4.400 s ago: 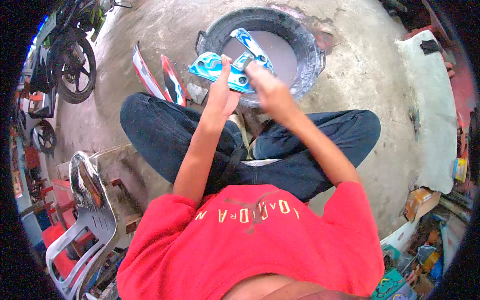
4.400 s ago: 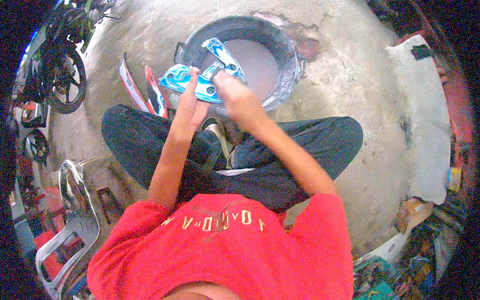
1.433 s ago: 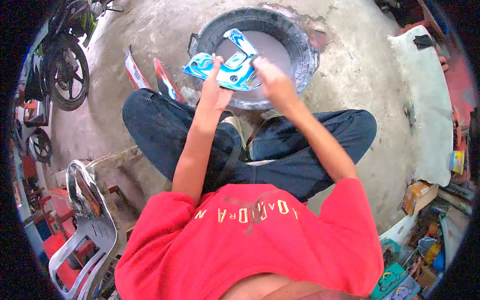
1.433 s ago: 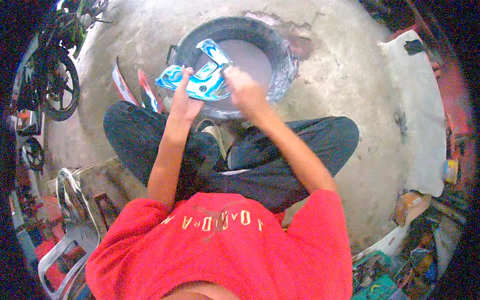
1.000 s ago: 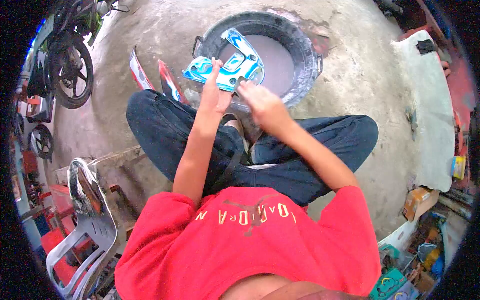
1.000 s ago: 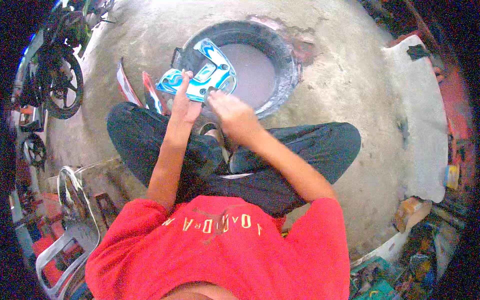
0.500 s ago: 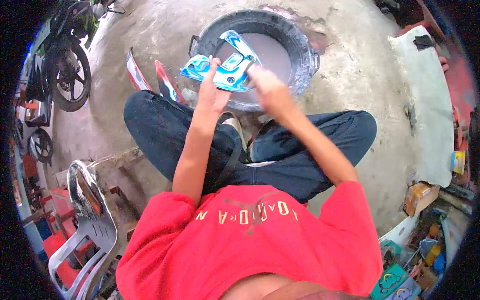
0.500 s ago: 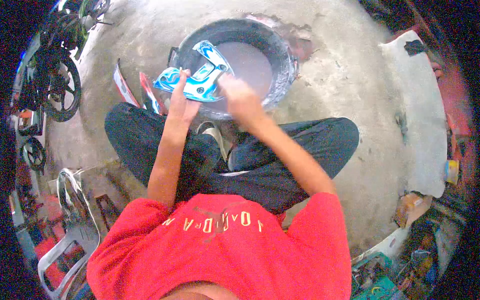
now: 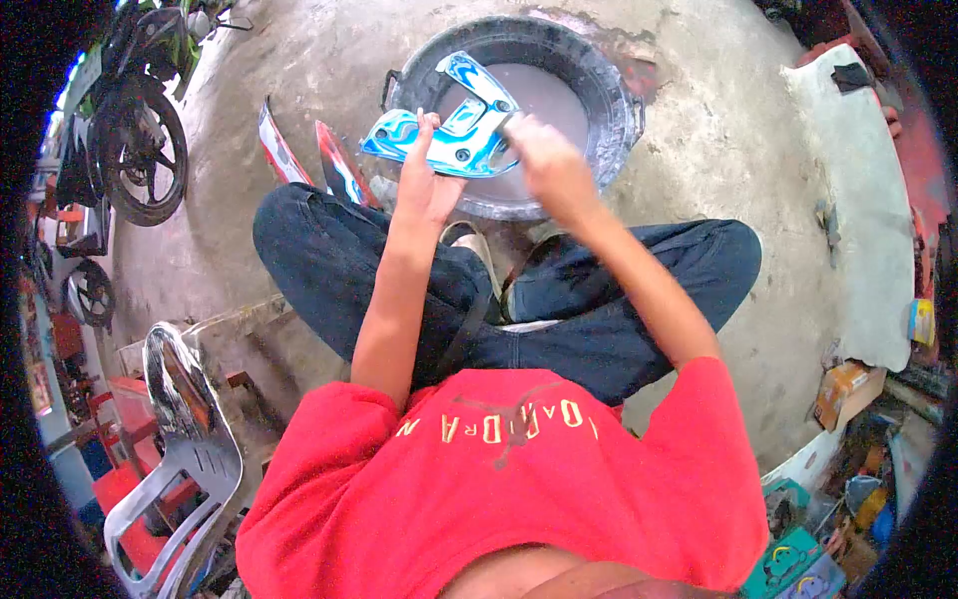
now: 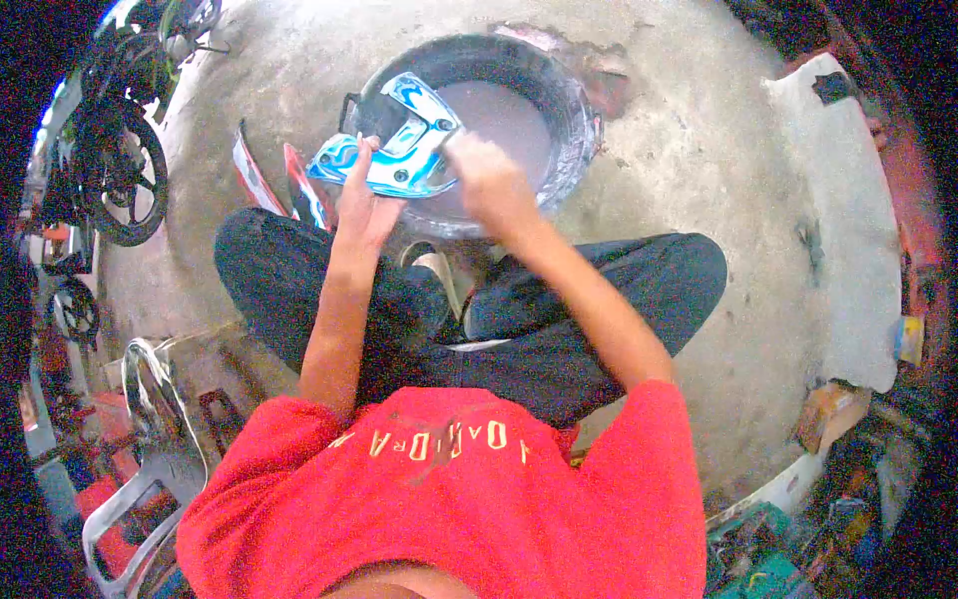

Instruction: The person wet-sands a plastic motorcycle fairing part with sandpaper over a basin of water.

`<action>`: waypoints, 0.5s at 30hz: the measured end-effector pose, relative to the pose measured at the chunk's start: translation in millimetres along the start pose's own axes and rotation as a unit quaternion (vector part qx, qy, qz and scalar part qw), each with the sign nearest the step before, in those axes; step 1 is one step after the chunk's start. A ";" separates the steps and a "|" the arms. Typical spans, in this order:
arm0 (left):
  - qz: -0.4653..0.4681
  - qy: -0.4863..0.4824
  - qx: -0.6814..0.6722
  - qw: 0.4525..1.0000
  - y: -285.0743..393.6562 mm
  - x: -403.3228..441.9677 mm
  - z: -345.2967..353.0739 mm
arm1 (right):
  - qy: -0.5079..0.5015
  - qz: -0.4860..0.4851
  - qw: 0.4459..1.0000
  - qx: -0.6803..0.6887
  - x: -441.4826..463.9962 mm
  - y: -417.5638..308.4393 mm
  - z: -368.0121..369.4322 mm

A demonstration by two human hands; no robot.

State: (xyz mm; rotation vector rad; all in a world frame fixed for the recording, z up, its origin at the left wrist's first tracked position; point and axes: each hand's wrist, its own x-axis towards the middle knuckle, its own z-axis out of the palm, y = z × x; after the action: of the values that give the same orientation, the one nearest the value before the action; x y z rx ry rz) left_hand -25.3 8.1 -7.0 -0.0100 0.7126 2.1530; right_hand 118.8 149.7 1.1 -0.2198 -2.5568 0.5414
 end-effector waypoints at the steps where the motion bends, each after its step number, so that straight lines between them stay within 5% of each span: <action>1: -0.002 -0.001 0.008 1.000 -0.6 -2.6 -0.3 | 0.005 0.003 1.000 -0.001 -2.5 0.2 2.6; 3: -0.006 -0.008 0.026 1.000 -0.7 -1.6 1.9 | 0.021 0.008 1.000 -0.004 -5.3 2.9 10.7; 7: -0.003 0.007 0.029 1.000 0.3 6.8 -9.1 | 0.040 -0.141 0.989 -0.015 -23.7 -42.5 16.9; 10: 0.014 0.025 0.018 0.999 -2.2 1.3 -4.4 | 0.003 0.036 0.999 0.000 2.4 -2.3 4.2; 15: -0.001 0.025 -0.011 1.000 -0.7 8.9 -7.1 | 0.052 -0.013 0.998 0.027 -7.0 -8.1 11.0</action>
State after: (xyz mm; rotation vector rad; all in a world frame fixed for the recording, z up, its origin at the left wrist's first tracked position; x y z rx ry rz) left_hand -32.1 11.3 -15.5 -0.0757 0.7170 2.1644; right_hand 118.7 136.8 -7.4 -0.1902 -2.4385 0.5744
